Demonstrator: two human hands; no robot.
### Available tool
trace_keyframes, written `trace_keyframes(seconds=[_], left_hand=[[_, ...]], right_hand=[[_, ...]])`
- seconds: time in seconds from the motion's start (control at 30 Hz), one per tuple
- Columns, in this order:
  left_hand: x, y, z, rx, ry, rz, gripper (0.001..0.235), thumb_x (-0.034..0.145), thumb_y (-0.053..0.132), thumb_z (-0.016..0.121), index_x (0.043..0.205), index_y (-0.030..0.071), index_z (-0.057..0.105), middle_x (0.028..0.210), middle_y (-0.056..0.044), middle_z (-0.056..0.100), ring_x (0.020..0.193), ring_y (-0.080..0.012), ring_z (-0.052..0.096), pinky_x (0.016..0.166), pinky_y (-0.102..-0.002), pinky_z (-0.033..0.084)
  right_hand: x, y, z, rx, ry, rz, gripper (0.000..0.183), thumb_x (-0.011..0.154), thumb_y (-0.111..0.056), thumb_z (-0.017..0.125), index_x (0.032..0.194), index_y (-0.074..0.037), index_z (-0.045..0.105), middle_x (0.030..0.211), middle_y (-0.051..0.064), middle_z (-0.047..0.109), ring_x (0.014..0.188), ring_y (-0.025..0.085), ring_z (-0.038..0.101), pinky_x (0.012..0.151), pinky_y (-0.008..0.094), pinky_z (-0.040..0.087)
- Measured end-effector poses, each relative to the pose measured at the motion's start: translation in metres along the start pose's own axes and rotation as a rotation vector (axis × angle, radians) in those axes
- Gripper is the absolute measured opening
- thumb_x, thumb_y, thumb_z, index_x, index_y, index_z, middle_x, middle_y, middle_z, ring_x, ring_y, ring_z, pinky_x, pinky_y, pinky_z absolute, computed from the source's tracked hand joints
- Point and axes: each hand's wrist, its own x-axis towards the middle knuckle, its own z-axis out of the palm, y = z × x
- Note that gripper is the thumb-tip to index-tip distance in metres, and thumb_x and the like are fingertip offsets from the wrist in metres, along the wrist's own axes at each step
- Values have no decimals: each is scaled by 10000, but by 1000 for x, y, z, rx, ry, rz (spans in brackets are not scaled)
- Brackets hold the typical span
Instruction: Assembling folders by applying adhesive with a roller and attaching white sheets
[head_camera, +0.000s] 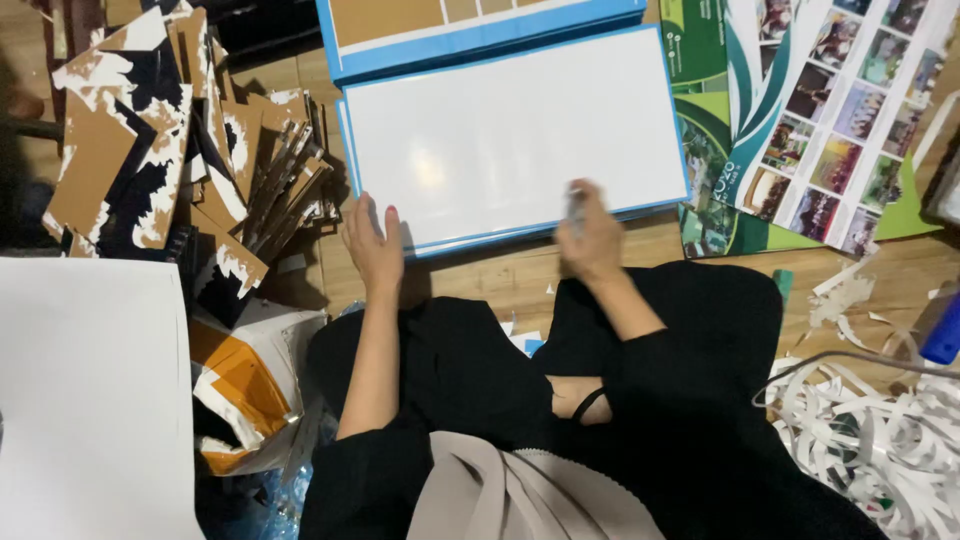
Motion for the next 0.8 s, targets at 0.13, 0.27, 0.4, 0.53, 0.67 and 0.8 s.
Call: trace_keyframes(seconds=[0.13,0.27,0.4,0.53,0.67,0.8], left_hand=[[4,-11,3,97,-7,-50,447,860,314,602,1191,24,524,1171,-193,510,1109,-361,454,977,-448,295],[13,-28,16,86,-258,-374,725,888,461,504,1389,24,213,1391,-265,249,1294,-397,251,1064,-492,191],[2,-32,12,106,-386,-561,769,890,531,425,1401,23,158,1398,-243,264,1308,-342,271,1061,-467,214],[4,1,-11,55,-476,-609,768,916,508,364,1410,-1,70,1431,-264,162,1338,-362,172,1076,-486,167],[51,62,-16,56,-468,-381,797,906,389,459,1382,-88,34,1428,-307,50,1337,-418,-1,1058,-559,49],[154,53,25,98,-447,-318,703,937,400,350,1394,18,-23,1475,-134,-72,1355,-300,-62,1104,-435,-2]], right_hand=[[36,63,-71,-258,312,50,459,885,-394,492,1233,-101,427,1096,131,521,937,354,573,737,441,480],[71,129,-72,-395,-36,315,595,863,-590,477,1288,-175,425,1063,155,602,897,404,592,786,489,432],[79,136,-67,-522,-288,198,589,857,-697,387,1086,-199,603,828,148,655,802,403,622,696,496,445],[87,93,-95,-451,-388,310,552,882,-591,367,1190,-181,573,927,231,646,916,438,592,804,511,430],[155,109,-90,-390,-141,273,590,920,-584,386,1069,-78,650,916,206,638,884,408,590,755,492,441],[253,93,-66,-268,-45,222,491,845,-402,545,1155,-26,602,1076,185,601,946,391,550,706,527,430]])
